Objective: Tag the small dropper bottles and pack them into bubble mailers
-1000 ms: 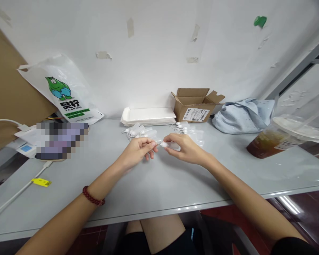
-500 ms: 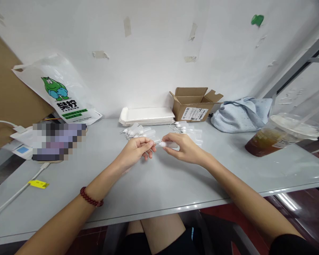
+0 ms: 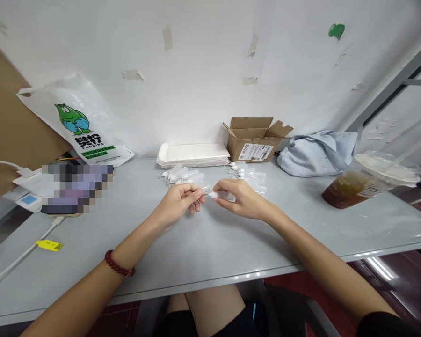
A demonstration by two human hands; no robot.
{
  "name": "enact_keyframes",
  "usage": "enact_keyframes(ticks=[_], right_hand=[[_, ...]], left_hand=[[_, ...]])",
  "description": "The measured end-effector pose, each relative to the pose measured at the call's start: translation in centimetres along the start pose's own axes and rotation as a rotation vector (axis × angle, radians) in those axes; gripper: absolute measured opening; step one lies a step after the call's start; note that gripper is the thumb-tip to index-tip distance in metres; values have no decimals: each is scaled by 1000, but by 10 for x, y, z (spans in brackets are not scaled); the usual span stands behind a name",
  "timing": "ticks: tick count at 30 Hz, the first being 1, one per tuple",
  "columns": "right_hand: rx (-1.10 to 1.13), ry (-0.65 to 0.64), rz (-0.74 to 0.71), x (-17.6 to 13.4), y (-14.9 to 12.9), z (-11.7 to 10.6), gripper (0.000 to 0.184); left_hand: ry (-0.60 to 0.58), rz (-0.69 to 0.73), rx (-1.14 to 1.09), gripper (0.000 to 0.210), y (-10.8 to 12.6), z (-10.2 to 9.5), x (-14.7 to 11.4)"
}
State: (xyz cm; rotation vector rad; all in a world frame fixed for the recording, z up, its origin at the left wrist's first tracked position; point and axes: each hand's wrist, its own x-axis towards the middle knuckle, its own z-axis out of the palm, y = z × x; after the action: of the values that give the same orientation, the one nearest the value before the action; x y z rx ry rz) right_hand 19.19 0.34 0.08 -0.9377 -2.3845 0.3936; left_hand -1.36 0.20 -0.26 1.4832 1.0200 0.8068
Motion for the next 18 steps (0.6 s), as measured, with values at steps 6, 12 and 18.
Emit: enact_keyframes(ticks=[6, 12, 18], right_hand=[[42, -24, 57, -1, -2, 3, 5], [166, -26, 140, 0, 2, 7, 7], [250, -36, 213, 0, 2, 10, 11]], left_hand=[[88, 17, 91, 25, -4, 6, 0], [99, 40, 154, 27, -10, 7, -1], [62, 46, 130, 23, -12, 10, -1]])
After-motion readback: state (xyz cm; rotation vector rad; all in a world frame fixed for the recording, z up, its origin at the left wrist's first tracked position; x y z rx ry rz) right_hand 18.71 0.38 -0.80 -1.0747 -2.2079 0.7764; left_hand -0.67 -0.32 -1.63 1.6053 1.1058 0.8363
